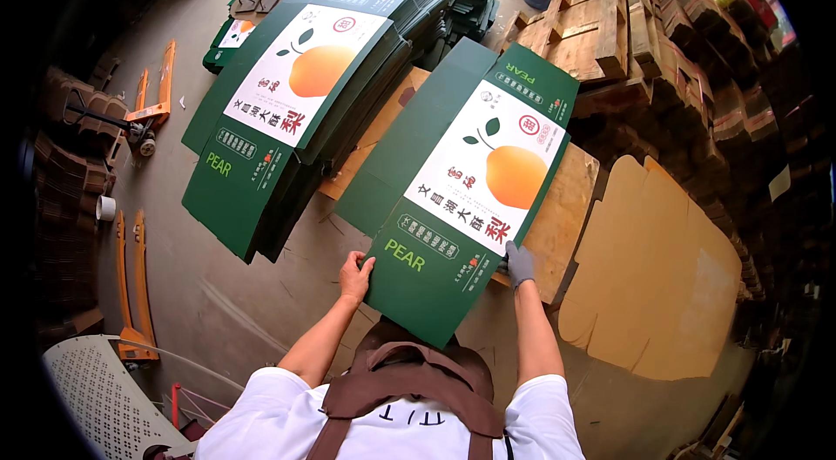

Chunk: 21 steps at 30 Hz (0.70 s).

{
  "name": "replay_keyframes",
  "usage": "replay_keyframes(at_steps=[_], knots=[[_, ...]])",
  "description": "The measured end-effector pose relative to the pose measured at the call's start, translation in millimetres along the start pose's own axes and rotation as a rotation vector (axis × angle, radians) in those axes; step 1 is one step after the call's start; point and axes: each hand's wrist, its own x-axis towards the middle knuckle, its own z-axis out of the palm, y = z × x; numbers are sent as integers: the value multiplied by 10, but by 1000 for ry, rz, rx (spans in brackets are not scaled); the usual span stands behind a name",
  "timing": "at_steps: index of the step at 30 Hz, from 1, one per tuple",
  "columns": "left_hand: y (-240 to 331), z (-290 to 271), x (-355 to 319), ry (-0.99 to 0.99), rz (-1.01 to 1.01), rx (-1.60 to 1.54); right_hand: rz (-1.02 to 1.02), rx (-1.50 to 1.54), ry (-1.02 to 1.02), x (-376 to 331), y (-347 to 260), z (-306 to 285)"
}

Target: The person spreads a white paste onto a large flat cardboard sheet using a gloved hand and a small container. After covering the surface, the person lifts the cardboard and places it aside, then picks up a stack of green pear boxes and sets them on the table.

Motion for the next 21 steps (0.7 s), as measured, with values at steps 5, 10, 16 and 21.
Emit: replay_keyframes(at_steps=[5,10,16,21], knots=[[-256,-181,111,12,-10,-91,21,-70,-6,-89,-110,398],[-441,-221,102,10,-9,-106,38,-248,24,-138,-190,497],[-514,-314,221,13,70,-163,47,-691,-29,-260,-351,551],[-779,-218,268,-34,52,-191,-63,-1175,82,-261,-503,619]])
